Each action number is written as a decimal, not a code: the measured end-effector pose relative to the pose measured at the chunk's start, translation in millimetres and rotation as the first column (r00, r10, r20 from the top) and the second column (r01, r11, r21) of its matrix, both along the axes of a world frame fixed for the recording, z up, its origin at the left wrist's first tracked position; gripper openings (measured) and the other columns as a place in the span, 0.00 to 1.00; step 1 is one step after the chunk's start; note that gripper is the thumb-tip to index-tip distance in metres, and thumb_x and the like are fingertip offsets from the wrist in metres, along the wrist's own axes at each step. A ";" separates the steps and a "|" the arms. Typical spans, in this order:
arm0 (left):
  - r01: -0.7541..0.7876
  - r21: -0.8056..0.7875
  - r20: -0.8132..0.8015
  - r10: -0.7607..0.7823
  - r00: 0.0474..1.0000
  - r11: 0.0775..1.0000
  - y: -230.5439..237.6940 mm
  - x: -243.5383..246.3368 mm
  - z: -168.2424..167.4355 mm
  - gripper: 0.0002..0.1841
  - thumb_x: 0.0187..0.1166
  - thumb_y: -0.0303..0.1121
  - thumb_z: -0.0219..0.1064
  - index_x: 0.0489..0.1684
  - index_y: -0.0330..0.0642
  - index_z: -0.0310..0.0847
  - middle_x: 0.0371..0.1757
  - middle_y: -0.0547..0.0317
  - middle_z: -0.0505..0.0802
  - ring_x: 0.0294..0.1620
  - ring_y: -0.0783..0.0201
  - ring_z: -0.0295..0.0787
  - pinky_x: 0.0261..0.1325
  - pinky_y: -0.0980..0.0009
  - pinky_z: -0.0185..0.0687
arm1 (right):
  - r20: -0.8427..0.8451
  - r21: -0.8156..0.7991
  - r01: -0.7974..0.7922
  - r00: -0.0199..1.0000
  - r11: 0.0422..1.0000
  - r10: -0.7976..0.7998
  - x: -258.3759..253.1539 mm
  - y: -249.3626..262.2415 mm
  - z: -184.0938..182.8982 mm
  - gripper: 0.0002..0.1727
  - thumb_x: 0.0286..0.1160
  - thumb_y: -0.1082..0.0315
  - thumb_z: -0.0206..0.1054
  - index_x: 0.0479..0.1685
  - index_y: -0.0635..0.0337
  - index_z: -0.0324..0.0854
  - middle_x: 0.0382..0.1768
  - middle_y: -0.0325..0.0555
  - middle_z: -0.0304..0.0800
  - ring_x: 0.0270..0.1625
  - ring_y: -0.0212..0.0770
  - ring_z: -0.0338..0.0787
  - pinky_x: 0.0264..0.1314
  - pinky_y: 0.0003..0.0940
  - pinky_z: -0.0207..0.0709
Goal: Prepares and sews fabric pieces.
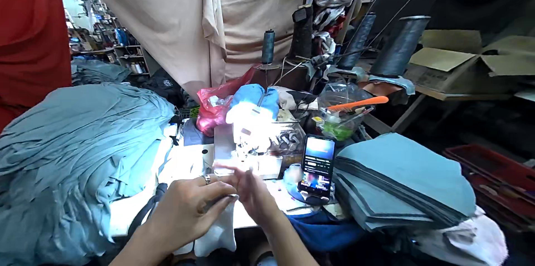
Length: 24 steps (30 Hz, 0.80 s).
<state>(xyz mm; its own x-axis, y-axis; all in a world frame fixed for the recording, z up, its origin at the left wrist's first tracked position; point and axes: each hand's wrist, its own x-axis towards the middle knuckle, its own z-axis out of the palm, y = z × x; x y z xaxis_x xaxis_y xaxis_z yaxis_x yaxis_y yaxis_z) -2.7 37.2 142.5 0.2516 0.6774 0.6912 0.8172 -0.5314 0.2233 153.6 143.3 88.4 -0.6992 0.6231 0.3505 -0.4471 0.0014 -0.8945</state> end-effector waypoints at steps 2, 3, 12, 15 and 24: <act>0.021 -0.014 0.008 -0.021 1.000 1.000 -4.9 -10.0 10.0 0.11 0.84 0.44 0.64 0.44 0.54 0.94 0.33 0.71 0.93 0.34 0.82 0.86 0.37 0.83 0.81 | 0.115 0.098 -0.001 0.993 0.995 -0.010 17.1 -36.8 -15.5 0.18 0.75 0.53 0.71 0.48 0.59 0.88 0.37 0.26 0.93 0.40 0.18 0.90 0.47 0.21 0.85; 0.056 -0.038 0.016 -0.056 0.998 0.998 -5.7 -15.2 15.8 0.11 0.84 0.43 0.65 0.43 0.54 0.94 0.33 0.72 0.93 0.34 0.84 0.85 0.38 0.85 0.80 | 0.166 0.092 -0.006 0.986 0.996 -0.010 25.2 -52.3 -20.6 0.11 0.74 0.64 0.74 0.45 0.62 0.90 0.35 0.29 0.95 0.39 0.19 0.92 0.47 0.22 0.87; 0.133 -0.488 0.106 -0.092 0.990 0.863 116.2 -34.7 -15.0 0.08 0.77 0.31 0.71 0.35 0.36 0.94 0.37 0.55 0.96 0.41 0.66 0.91 0.50 0.64 0.86 | 0.291 -0.223 0.270 0.936 0.937 -0.200 32.6 -21.1 -79.2 0.06 0.70 0.75 0.71 0.44 0.63 0.84 0.31 0.35 0.91 0.35 0.27 0.90 0.42 0.26 0.86; -0.065 -0.732 0.017 0.114 0.993 0.678 135.4 -20.5 -19.9 0.11 0.84 0.34 0.67 0.47 0.34 0.91 0.45 0.47 0.94 0.49 0.55 0.90 0.59 0.53 0.83 | 0.418 -0.272 0.425 0.860 0.863 -0.292 27.4 -6.9 -95.9 0.02 0.75 0.74 0.69 0.36 0.62 0.83 0.24 0.35 0.85 0.25 0.27 0.83 0.29 0.24 0.78; -0.400 -0.048 0.075 0.402 0.912 0.915 112.6 5.3 -110.7 0.09 0.75 0.34 0.72 0.35 0.37 0.93 0.38 0.49 0.94 0.45 0.51 0.93 0.50 0.54 0.90 | 0.306 -0.246 0.313 0.923 0.917 -0.233 31.1 -9.4 -117.4 0.04 0.70 0.77 0.72 0.39 0.61 0.84 0.33 0.36 0.89 0.39 0.28 0.89 0.48 0.26 0.85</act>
